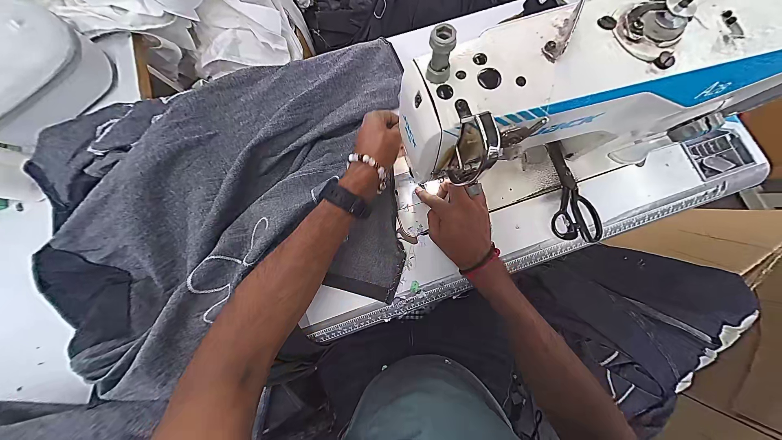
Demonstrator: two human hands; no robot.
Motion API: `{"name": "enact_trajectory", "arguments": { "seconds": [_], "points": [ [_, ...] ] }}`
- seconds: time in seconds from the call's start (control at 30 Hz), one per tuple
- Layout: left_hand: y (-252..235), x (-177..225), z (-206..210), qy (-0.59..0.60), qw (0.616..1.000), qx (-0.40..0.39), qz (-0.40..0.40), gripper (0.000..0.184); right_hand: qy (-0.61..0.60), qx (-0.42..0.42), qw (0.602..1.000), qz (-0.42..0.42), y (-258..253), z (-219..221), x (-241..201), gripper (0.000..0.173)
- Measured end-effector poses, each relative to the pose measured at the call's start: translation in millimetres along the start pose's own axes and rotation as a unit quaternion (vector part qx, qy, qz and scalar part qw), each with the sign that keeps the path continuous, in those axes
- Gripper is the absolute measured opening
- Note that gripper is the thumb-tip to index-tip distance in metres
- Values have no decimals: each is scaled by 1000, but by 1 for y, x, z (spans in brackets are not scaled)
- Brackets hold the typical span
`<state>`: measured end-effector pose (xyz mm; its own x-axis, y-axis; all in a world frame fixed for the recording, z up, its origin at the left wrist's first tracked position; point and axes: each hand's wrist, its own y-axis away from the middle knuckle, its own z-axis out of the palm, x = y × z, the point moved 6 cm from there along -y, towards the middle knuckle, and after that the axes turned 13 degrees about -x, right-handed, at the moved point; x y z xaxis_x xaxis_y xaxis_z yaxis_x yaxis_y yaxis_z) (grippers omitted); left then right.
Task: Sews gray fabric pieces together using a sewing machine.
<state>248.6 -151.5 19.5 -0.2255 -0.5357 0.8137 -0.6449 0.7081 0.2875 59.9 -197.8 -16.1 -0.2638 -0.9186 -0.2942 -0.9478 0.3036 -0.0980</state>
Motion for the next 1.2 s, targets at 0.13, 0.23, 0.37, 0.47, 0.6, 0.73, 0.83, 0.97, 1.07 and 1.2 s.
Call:
{"name": "enact_trajectory", "arguments": {
  "seconds": [0.13,0.23,0.37,0.47,0.6,0.73,0.83,0.97,1.07,1.2],
  "points": [
    [24,64,-11,-77,996,-47,1,24,-31,33,999,-17,6,-3,4,36],
    [-22,70,-43,-97,988,73,91,27,-56,53,997,-15,10,-4,8,31],
    [-24,70,-97,-83,936,303,160,22,-75,73,995,-1,11,-8,12,27],
    [61,56,-59,-222,935,128,246,27,-99,90,991,20,14,-12,15,26],
    [138,-37,6,-380,853,-78,349,26,-112,116,985,64,18,-17,22,23],
    [145,-87,12,-381,842,-110,365,40,-116,123,980,101,24,-19,25,24],
    [144,-86,17,-376,873,-58,306,42,-134,113,978,111,44,-15,18,26],
    [153,-74,51,-380,895,-8,232,44,-133,130,975,120,73,-8,8,23],
    [156,-65,68,-389,896,-4,216,46,-145,96,976,134,81,-9,8,27],
    [153,-63,69,-401,891,-5,211,47,-137,43,978,149,77,-9,-1,34]
  ]
}}
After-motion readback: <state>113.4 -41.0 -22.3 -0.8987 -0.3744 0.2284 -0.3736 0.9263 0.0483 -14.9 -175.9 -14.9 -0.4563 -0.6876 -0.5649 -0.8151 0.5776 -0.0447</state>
